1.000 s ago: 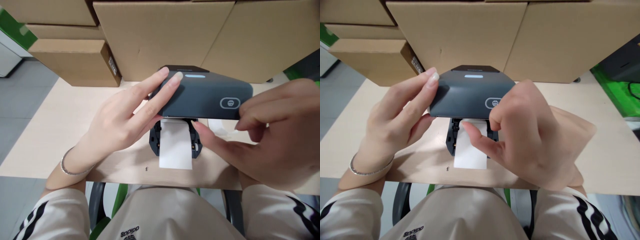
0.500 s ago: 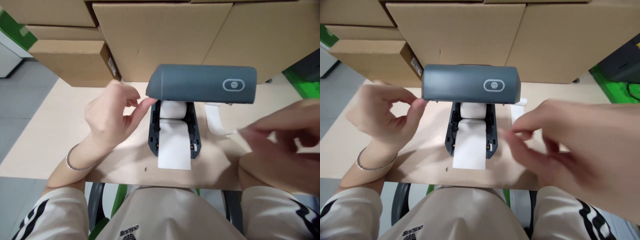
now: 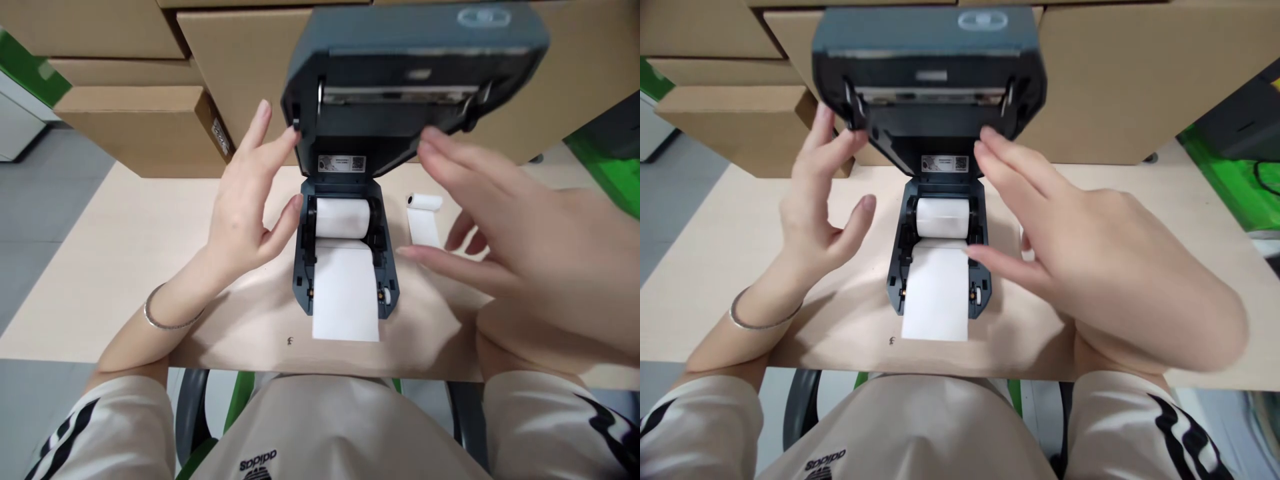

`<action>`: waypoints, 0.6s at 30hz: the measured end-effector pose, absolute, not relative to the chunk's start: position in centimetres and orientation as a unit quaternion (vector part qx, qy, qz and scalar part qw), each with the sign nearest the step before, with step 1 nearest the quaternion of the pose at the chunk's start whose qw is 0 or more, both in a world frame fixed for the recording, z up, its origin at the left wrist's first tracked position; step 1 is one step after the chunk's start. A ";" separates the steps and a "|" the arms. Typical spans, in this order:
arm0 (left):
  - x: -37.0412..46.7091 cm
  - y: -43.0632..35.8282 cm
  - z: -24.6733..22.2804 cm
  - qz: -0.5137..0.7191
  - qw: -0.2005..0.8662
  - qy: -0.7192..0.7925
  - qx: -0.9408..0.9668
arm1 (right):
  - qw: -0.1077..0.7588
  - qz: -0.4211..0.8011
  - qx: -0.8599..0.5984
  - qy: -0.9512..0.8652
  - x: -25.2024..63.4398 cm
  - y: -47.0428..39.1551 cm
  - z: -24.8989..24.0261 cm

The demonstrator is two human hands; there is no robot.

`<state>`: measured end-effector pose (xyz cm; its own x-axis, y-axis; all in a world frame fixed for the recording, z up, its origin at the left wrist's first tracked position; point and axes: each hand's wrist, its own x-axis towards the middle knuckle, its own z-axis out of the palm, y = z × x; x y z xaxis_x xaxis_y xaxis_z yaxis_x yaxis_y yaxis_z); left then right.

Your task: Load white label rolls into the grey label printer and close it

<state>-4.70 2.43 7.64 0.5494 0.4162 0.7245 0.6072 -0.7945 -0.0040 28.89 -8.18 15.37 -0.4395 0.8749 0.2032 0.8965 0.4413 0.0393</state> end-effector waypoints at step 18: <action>-2.8 4.8 1.8 -0.283 -0.160 -0.335 -0.885 | 0.209 0.138 -0.524 -0.814 29.0 2.2 12.4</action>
